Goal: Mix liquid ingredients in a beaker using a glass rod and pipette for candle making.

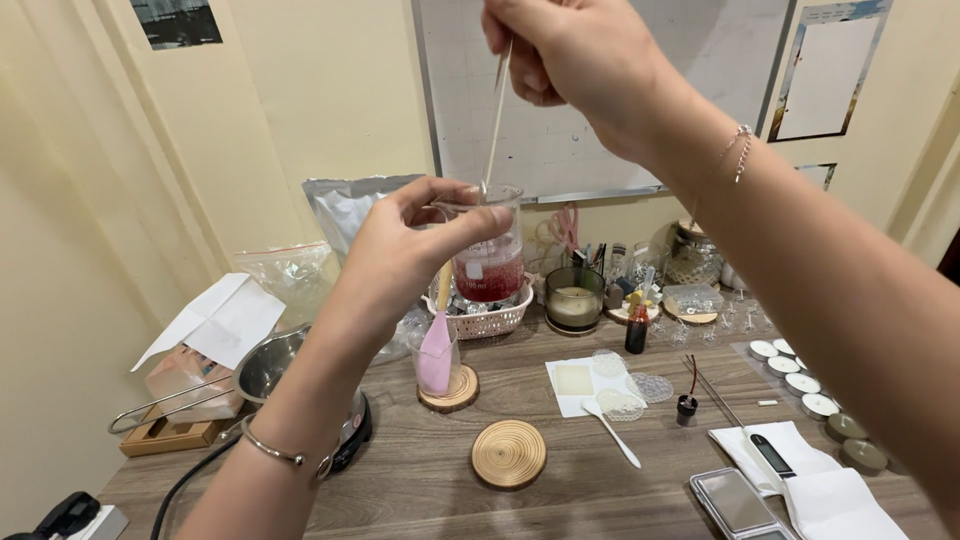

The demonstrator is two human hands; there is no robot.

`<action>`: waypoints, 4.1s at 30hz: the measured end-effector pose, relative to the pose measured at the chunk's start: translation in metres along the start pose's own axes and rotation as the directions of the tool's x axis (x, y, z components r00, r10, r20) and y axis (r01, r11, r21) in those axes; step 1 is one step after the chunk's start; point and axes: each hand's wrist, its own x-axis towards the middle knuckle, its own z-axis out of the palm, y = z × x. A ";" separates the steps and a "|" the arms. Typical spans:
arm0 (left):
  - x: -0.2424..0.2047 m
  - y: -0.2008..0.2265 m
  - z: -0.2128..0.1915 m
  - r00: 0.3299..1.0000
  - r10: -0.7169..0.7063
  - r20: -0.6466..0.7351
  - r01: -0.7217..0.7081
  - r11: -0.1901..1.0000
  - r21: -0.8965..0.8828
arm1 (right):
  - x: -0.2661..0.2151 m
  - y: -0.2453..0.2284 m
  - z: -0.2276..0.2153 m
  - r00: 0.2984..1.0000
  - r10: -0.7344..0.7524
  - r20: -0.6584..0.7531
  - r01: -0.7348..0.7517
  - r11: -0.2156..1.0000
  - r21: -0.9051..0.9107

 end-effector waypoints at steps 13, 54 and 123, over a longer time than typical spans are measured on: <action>-0.054 -0.080 0.029 0.973 -0.229 0.019 0.228 0.972 0.050 | -0.066 0.038 0.012 0.997 -0.074 -0.004 0.074 0.997 -0.006; -0.121 -0.205 0.100 0.891 -0.453 0.028 0.435 0.870 0.231 | -0.165 0.160 0.042 0.888 0.458 -0.051 -0.458 0.889 0.001; -0.142 -0.220 0.097 0.891 -0.193 -0.411 0.144 0.979 -0.146 | -0.172 0.160 0.055 0.902 0.408 -0.138 -0.415 0.909 -0.023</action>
